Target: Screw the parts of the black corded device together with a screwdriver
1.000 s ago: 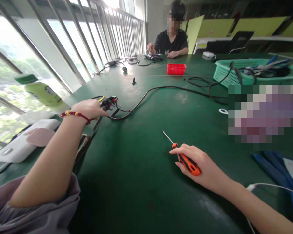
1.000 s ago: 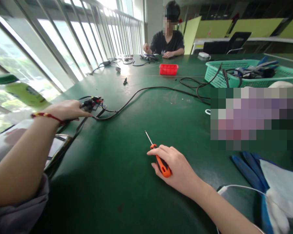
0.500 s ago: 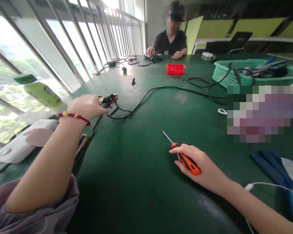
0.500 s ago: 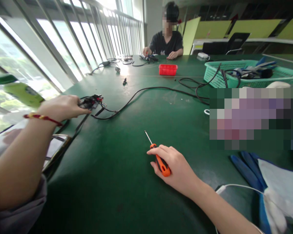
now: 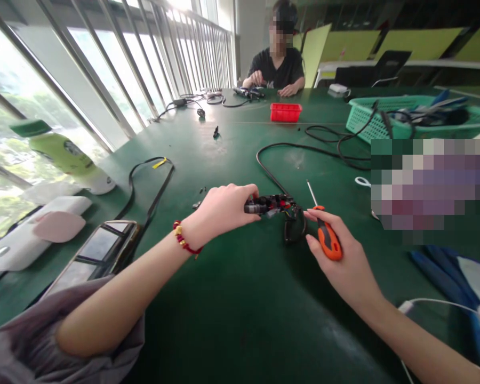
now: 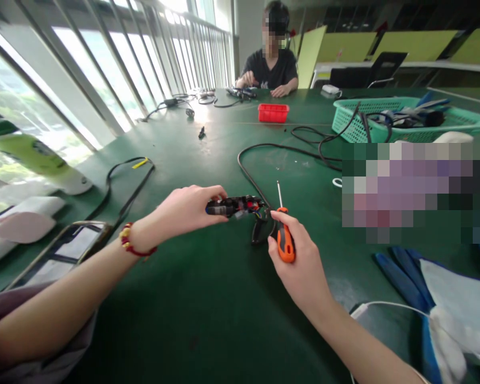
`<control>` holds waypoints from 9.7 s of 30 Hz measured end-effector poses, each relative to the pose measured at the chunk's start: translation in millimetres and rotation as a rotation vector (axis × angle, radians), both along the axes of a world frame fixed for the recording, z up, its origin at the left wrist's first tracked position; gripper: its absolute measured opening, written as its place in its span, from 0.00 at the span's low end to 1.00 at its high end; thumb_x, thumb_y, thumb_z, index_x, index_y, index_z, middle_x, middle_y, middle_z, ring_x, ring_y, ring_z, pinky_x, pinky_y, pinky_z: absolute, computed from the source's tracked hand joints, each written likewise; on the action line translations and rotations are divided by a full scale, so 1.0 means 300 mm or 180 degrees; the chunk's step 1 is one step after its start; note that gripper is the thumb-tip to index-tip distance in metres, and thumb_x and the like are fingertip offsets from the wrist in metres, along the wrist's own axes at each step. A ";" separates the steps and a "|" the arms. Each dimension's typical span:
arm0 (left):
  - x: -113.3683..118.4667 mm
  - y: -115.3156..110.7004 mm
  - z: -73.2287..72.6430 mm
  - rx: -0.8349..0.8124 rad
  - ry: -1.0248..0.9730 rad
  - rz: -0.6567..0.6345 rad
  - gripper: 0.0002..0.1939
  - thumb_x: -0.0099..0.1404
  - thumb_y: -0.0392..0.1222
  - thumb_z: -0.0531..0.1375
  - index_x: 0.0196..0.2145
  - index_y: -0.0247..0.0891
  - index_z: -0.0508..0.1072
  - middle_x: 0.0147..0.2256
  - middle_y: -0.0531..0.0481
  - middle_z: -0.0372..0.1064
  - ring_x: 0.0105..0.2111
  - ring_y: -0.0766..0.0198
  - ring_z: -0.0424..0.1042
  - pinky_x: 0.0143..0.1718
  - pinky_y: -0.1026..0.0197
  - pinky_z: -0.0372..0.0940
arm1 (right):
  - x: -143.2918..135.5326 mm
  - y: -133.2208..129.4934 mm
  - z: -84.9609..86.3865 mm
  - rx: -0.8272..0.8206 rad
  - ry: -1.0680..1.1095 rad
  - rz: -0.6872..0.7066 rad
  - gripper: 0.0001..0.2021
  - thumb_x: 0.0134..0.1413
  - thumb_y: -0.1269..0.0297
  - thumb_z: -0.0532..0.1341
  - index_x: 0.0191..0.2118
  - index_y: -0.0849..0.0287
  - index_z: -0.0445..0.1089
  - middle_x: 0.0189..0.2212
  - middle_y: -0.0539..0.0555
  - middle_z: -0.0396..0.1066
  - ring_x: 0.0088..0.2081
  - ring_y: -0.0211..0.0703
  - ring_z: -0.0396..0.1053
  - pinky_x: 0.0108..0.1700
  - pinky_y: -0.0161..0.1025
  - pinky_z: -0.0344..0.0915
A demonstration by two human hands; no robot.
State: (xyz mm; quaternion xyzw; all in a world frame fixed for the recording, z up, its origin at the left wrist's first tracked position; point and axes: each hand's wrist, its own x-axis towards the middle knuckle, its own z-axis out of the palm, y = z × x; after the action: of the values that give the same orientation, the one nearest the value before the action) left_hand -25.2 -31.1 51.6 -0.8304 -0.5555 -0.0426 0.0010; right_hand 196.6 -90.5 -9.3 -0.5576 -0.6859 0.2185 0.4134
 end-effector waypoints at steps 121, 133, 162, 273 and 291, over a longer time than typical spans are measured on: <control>0.114 -0.169 -0.120 -0.0053 -0.0166 -0.0214 0.07 0.65 0.34 0.52 0.36 0.37 0.70 0.37 0.49 0.66 0.37 0.62 0.68 0.38 0.60 0.66 | -0.009 -0.024 0.028 -0.0482 0.0201 0.0956 0.17 0.53 0.70 0.57 0.49 0.52 0.62 0.43 0.49 0.73 0.39 0.37 0.75 0.46 0.34 0.67; 0.100 -0.139 -0.135 0.0128 -0.0176 -0.0603 0.05 0.64 0.31 0.51 0.35 0.35 0.67 0.35 0.49 0.66 0.34 0.64 0.67 0.35 0.63 0.64 | -0.007 -0.023 0.019 -0.0492 0.0212 0.0992 0.17 0.53 0.71 0.57 0.50 0.52 0.62 0.45 0.49 0.71 0.41 0.37 0.74 0.47 0.34 0.66; 0.069 -0.006 -0.179 0.1153 -0.1406 -0.1054 0.10 0.67 0.40 0.53 0.38 0.40 0.74 0.37 0.51 0.71 0.39 0.66 0.67 0.41 0.64 0.64 | -0.016 -0.035 0.026 0.0134 0.1458 0.0382 0.12 0.54 0.70 0.57 0.44 0.54 0.58 0.33 0.50 0.70 0.32 0.39 0.73 0.37 0.42 0.72; -0.072 0.091 -0.164 0.0791 -0.0278 -0.0991 0.23 0.63 0.52 0.53 0.49 0.35 0.62 0.44 0.43 0.66 0.41 0.56 0.68 0.43 0.55 0.62 | -0.013 -0.047 0.024 0.0763 0.1403 0.0061 0.18 0.49 0.70 0.61 0.46 0.52 0.61 0.34 0.51 0.66 0.30 0.40 0.68 0.33 0.41 0.67; -0.077 0.089 -0.163 0.0809 -0.0214 -0.1067 0.19 0.63 0.42 0.50 0.51 0.33 0.62 0.45 0.43 0.66 0.41 0.57 0.68 0.43 0.56 0.62 | -0.006 -0.047 0.024 0.0099 0.1437 0.0235 0.12 0.56 0.64 0.56 0.47 0.54 0.61 0.19 0.43 0.58 0.17 0.34 0.58 0.19 0.33 0.57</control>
State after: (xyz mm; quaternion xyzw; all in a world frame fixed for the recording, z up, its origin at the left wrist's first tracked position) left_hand -48.2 -4.3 2.7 -0.9025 -0.3995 -0.1396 0.0801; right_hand 194.8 -104.5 -2.1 -0.4627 -0.5992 0.3421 0.5567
